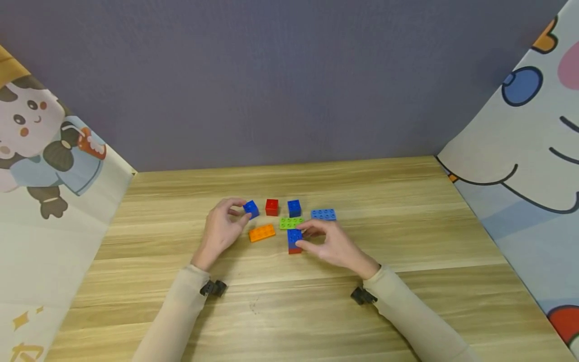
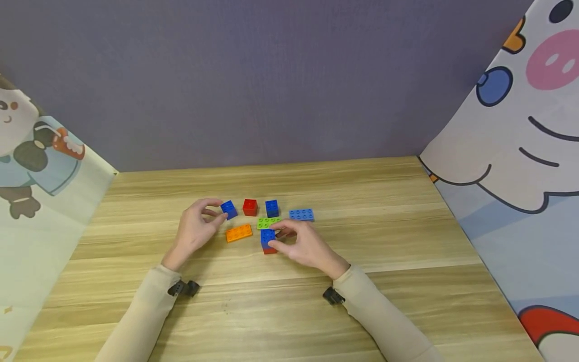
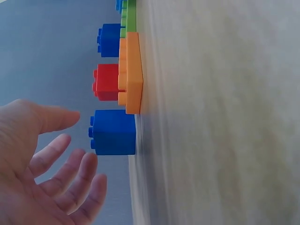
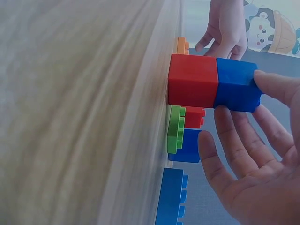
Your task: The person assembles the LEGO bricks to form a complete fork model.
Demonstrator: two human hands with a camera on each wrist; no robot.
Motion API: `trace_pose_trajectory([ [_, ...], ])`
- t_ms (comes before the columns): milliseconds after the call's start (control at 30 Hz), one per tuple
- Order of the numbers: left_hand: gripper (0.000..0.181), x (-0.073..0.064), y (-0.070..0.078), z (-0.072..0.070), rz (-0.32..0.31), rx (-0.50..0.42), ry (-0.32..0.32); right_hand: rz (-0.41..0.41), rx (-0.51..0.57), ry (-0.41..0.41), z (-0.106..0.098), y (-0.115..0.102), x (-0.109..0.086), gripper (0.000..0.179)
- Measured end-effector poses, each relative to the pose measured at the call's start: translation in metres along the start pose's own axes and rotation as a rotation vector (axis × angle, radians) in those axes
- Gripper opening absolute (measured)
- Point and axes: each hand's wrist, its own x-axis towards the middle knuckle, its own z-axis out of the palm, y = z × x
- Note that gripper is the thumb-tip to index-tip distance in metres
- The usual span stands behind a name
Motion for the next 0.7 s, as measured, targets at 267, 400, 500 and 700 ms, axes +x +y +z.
trace_pose_trajectory([
  [267, 0.034, -0.008, 0.004, 0.001, 0.043, 0.016, -0.087, 0.000, 0.004, -0.002, -0.001, 0.000, 0.000, 0.033],
  [400, 0.035, -0.011, 0.007, 0.002, 0.051, 0.047, -0.147, 0.000, 0.008, 0.001, -0.001, 0.000, 0.000, 0.033],
  [500, 0.036, -0.013, 0.007, 0.003, 0.044, 0.074, -0.191, 0.002, 0.006, -0.001, -0.001, 0.000, 0.000, 0.033],
  [700, 0.033, -0.016, 0.006, 0.004, 0.041, 0.103, -0.254, 0.008, 0.000, -0.005, 0.000, 0.000, 0.000, 0.034],
])
